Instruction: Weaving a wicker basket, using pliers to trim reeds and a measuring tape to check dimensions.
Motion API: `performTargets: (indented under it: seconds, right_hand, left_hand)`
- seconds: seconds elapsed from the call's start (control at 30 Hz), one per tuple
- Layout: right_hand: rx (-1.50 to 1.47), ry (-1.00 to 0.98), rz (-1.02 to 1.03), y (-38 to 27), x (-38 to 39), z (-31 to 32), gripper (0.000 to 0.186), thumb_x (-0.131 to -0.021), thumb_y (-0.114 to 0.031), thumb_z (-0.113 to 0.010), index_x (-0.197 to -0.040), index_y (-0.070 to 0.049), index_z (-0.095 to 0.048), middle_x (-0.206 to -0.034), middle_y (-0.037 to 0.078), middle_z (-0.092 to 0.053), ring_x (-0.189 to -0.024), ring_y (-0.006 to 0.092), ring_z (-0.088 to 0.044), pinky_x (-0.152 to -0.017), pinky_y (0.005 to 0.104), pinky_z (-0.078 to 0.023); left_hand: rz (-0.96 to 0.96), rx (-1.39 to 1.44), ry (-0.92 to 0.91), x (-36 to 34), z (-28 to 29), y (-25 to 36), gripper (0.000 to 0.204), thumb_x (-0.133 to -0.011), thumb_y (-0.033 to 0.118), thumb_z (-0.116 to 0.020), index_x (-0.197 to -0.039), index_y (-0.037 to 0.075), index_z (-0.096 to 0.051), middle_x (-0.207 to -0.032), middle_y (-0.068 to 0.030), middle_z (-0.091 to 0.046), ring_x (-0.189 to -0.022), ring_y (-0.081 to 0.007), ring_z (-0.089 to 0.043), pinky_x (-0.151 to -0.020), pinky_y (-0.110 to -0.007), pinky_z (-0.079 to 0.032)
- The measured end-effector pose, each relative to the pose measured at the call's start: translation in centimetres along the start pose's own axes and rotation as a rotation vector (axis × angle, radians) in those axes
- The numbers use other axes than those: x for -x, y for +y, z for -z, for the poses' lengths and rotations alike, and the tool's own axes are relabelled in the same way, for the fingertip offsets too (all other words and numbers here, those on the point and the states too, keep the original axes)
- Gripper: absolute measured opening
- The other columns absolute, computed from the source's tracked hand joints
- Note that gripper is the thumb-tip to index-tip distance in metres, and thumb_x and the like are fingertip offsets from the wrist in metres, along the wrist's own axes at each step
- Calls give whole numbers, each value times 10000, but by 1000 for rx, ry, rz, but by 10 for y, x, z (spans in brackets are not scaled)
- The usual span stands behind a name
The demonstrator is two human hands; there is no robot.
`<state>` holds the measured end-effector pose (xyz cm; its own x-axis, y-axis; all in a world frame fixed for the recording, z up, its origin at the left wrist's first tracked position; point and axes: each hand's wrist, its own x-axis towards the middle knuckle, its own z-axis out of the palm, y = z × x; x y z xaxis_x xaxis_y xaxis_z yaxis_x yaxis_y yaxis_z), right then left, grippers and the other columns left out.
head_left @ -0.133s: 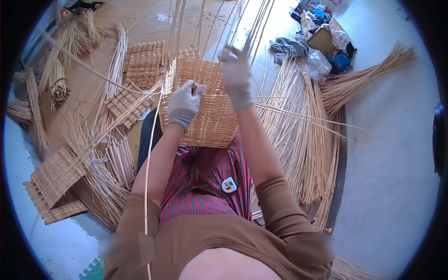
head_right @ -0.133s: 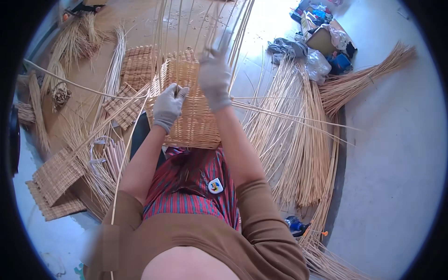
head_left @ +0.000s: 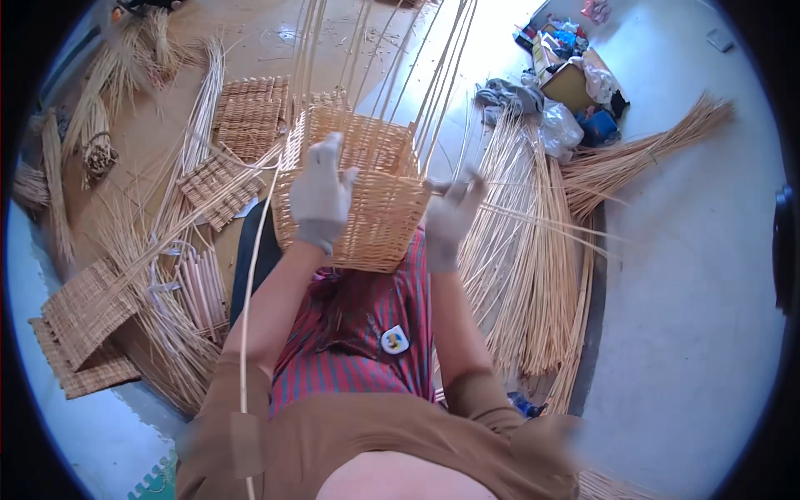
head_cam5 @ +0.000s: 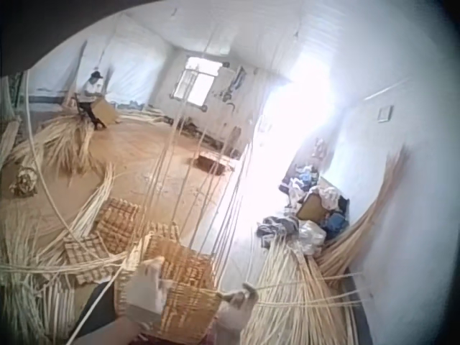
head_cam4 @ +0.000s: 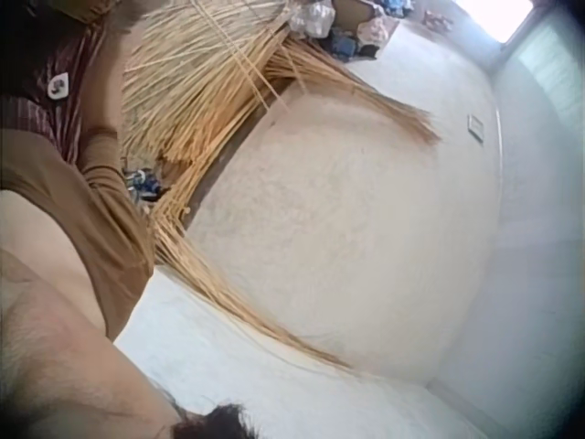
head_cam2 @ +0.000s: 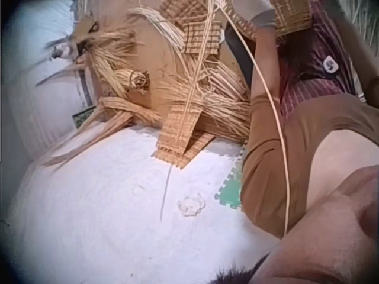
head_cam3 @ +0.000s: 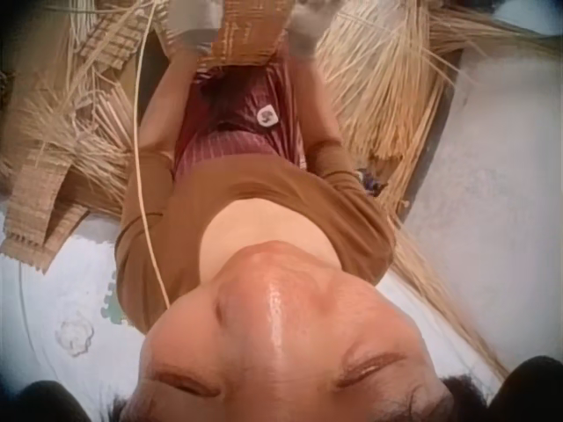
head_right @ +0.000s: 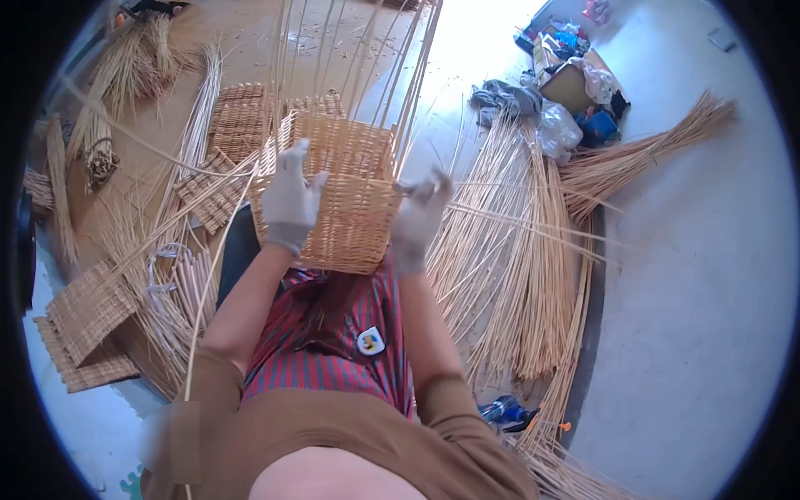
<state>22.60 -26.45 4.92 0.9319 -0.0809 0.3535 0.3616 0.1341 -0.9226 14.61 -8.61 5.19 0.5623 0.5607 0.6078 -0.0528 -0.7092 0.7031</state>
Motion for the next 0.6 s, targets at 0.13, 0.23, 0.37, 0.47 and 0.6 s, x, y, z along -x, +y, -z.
performTargets:
  seconds: [0.13, 0.23, 0.37, 0.47, 0.6]
  right_hand:
    - [555, -88, 331, -26, -14, 12, 167, -1031, -133, -589, -1173, -46, -601, -964, 87, -668, -904, 183, -676, -814, 337, -546]
    - [1002, -292, 411, -13, -84, 19, 277, -987, -224, -660, -1179, -30, -616, -974, 118, -659, -895, 250, -674, -832, 354, -534]
    - [-342, -22, -176, -27, -99, 19, 311, -1063, -266, -556, -1337, -122, -526, -807, -3, -546, -760, 158, -578, -891, 435, -568]
    - [-147, 53, -56, -8, -78, 64, 238, -1117, -236, -451, -1310, -125, -534, -718, -24, -461, -653, 90, -491, -814, 411, -600]
    - [-114, 17, -31, -19, -57, 68, 267, -1125, -225, -419, -1305, -86, -559, -699, -23, -458, -630, 91, -490, -719, 369, -600]
  left_hand:
    - [-256, -343, -539, 29, -26, 38, 632, -932, 138, -583, -1517, 347, -464, -1197, -139, -589, -767, -271, -703, -679, -411, -573]
    - [-247, -559, -608, 28, -47, 59, 635, -956, 111, -527, -1525, 383, -453, -1128, -140, -589, -693, -266, -704, -621, -405, -572]
    - [-252, -514, -595, 24, -53, 38, 630, -957, 72, -502, -1505, 382, -470, -1087, -140, -586, -657, -274, -690, -577, -410, -572]
    - [-312, -452, -551, 29, -56, 34, 633, -946, 71, -524, -1494, 386, -480, -1135, -133, -577, -656, -282, -686, -584, -426, -582]
    - [-411, -375, -496, 33, -45, 19, 675, -925, 78, -574, -1500, 417, -474, -1299, -138, -548, -688, -300, -690, -626, -432, -589]
